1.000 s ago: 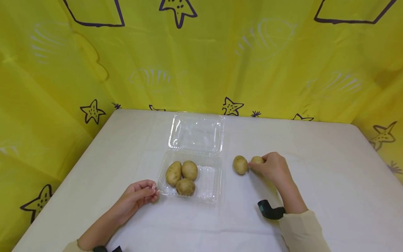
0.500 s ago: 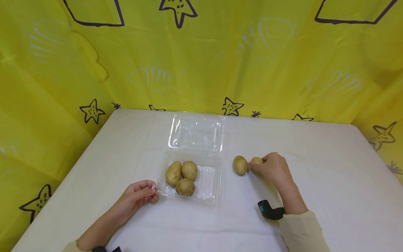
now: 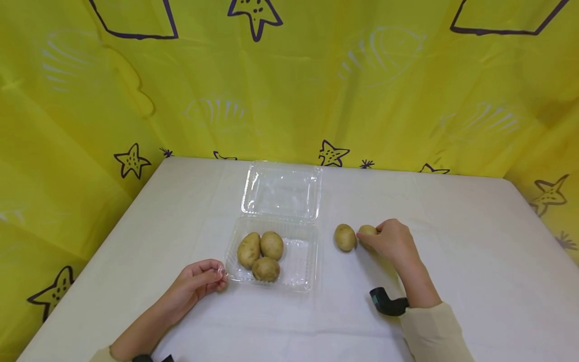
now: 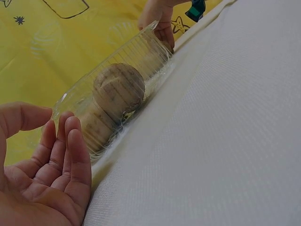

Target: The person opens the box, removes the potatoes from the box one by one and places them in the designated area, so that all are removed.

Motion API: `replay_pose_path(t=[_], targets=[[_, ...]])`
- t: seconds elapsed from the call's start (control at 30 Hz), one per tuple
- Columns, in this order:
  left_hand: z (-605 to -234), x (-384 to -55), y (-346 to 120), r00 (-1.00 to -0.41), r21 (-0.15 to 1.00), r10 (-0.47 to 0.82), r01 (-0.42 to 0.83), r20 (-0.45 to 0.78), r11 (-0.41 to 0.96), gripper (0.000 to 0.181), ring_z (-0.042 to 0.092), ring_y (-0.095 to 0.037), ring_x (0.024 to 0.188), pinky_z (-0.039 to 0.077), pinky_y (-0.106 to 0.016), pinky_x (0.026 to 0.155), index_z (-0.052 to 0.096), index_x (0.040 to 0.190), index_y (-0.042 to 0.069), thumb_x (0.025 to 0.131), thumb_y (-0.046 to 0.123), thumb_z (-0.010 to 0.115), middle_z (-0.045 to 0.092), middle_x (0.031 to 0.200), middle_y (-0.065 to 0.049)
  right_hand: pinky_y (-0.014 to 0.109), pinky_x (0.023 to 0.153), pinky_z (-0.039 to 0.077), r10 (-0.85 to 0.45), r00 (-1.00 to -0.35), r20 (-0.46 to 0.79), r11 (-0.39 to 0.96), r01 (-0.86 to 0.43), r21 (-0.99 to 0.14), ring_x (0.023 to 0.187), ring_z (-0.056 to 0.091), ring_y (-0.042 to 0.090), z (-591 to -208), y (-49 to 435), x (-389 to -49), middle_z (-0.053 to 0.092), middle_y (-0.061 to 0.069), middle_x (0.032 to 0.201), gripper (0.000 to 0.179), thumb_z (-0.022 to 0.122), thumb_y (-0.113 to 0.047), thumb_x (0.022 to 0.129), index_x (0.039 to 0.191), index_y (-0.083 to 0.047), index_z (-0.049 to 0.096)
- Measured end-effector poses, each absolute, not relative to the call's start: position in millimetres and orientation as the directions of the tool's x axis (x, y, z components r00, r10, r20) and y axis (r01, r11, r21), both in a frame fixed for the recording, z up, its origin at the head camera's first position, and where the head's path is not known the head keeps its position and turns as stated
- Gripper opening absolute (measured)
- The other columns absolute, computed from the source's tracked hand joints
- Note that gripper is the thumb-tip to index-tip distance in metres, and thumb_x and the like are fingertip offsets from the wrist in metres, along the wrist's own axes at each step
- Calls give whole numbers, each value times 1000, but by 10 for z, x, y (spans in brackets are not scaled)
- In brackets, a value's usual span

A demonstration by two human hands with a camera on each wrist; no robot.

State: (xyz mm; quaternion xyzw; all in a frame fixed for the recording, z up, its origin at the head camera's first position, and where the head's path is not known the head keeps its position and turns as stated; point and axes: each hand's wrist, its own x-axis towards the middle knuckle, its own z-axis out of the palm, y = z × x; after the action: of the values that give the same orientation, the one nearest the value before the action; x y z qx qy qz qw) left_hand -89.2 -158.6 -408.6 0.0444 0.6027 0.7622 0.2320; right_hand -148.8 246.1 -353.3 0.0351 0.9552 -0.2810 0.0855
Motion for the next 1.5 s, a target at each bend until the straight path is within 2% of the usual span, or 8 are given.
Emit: replay_pose_path(t=[0.2, 0.63, 0.93, 1.1, 1.2, 1.5], targets=[[-4092, -887, -1589, -889, 940, 408, -297, -208, -168, 6, 58, -13, 82, 50, -26, 76, 55, 92, 2, 88, 6, 55, 60, 87, -6, 30, 55, 40, 17, -981, -194, 847, 118, -519, 74, 52, 26, -3524, 2453, -1482, 62, 19, 88, 55, 67, -44, 79, 93, 10, 67], [-4093, -877, -1597, -888, 938, 408, -301, -210, -171, 5, 59, -13, 82, 50, -26, 76, 55, 92, 3, 88, 6, 55, 60, 87, -6, 29, 53, 37, 12, -981, -195, 841, 115, -528, 70, 48, 23, -3513, 2419, -1460, 59, 10, 78, 49, 66, -43, 79, 86, 5, 68], [-4087, -869, -1600, -888, 939, 412, -297, -203, -176, 5, 58, -13, 82, 49, -26, 76, 55, 92, 3, 88, 7, 55, 60, 87, -6, 29, 56, 40, 12, -979, -206, 839, 122, -530, 74, 50, 25, -3503, 2413, -1460, 61, 17, 88, 54, 63, -47, 80, 90, 6, 68], [-4093, -879, -1597, -887, 940, 420, -290, -193, -180, 4, 58, -13, 82, 50, -25, 76, 55, 91, 4, 89, 7, 54, 60, 88, -5, 43, 67, 47, 27, -980, -198, 844, 128, -521, 90, 54, 41, -3477, 2427, -1462, 56, 33, 105, 69, 61, -51, 82, 105, 15, 60], [-4099, -889, -1596, -886, 942, 425, -285, -188, -177, 4, 59, -13, 82, 50, -25, 76, 55, 90, 4, 90, 8, 54, 60, 88, -6, 50, 74, 46, 42, -983, -179, 844, 131, -520, 100, 50, 48, -3452, 2432, -1458, 51, 36, 113, 78, 60, -51, 82, 114, 19, 52], [-4098, -898, -1597, -885, 945, 434, -271, -170, -183, 4, 59, -12, 82, 50, -25, 76, 56, 91, 4, 90, 7, 53, 60, 87, -5, 48, 75, 46, 59, -997, -58, 827, 81, -556, 98, 54, 42, -3326, 2226, -1407, 58, 29, 109, 73, 60, -48, 84, 118, 16, 51]])
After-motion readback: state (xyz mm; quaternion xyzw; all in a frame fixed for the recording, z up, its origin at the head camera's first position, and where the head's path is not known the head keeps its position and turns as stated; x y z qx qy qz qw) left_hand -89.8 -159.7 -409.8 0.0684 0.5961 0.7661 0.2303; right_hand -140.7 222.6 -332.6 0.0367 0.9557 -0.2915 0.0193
